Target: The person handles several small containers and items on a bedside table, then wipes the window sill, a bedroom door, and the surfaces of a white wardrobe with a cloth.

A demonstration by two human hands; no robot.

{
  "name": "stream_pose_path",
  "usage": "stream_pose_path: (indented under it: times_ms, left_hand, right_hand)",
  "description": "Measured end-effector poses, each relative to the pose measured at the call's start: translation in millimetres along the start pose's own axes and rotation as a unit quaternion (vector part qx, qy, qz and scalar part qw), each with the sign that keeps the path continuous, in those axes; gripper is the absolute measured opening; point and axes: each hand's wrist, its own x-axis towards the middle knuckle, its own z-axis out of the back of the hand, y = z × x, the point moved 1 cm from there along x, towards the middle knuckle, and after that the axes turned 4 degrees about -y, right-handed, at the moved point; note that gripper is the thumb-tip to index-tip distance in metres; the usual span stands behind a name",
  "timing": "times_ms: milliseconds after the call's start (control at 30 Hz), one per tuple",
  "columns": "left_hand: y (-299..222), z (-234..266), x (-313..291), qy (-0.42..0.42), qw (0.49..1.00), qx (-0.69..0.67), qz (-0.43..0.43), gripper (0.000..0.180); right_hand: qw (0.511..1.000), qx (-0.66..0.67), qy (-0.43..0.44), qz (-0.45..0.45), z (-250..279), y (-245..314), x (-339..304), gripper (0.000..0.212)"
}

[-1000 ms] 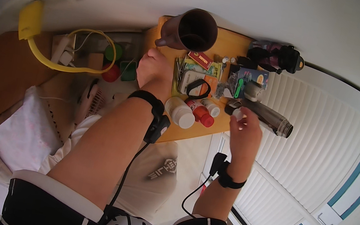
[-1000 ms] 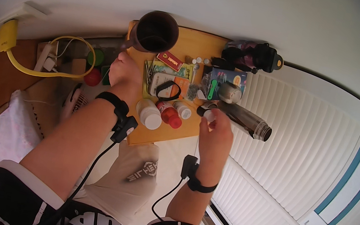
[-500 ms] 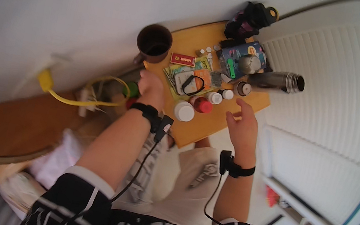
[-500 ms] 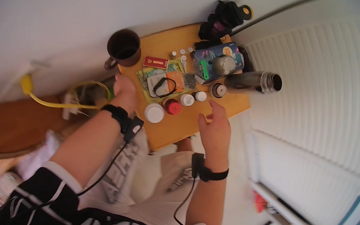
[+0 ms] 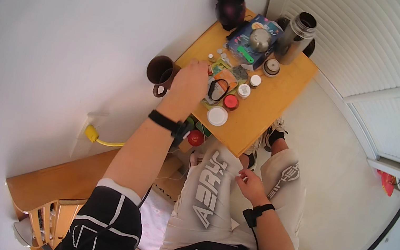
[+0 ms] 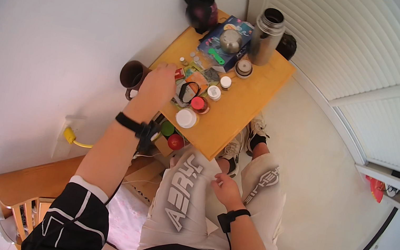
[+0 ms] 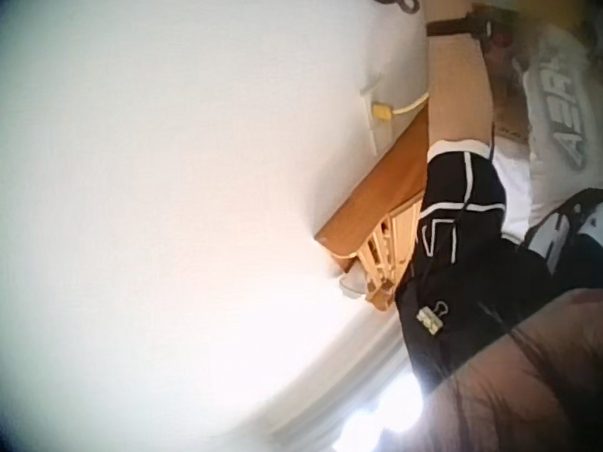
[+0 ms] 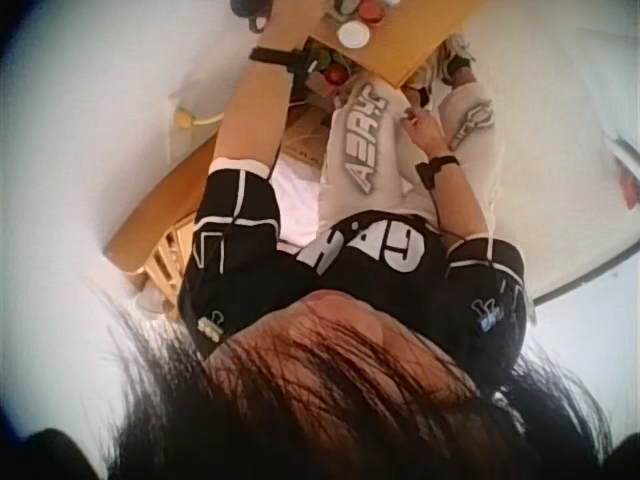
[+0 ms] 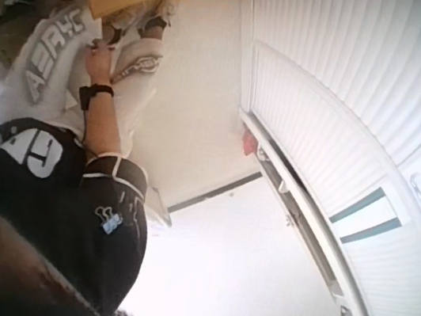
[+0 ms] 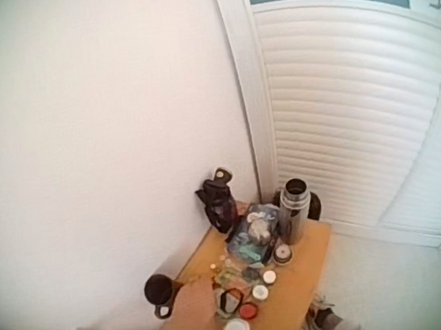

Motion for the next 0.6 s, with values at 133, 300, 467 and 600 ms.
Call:
stream_pose_path:
  times_ms: [133,300,467,600]
  left_hand:
    - [5.2,-19.3,24.2,0.064,0.993,0.079,-0.061,0.017]
    - [1.4,-22.7,28.8,0.061,0.982,0.148,-0.104,0.014]
    - [3.5,-1.4,24.2,0.024,0.993,0.088,-0.076,0.018]
    - [-37.0,48.7,-2.1,0.016,0.997,0.034,-0.063,0.025]
  right_hand:
    - [0.997,-0.009,-0.055,-0.062,-9.5,-41.3,-2.6,0.026]
    - [0.992,0.047,-0.087,-0.08,-0.8,-38.2,-2.1,0.022]
    - [0.993,0.048,-0.08,-0.072,11.6,-28.2,-11.9,0.02]
    - [0.99,0.047,-0.124,-0.048,22.8,-19.7,-13.9,0.02]
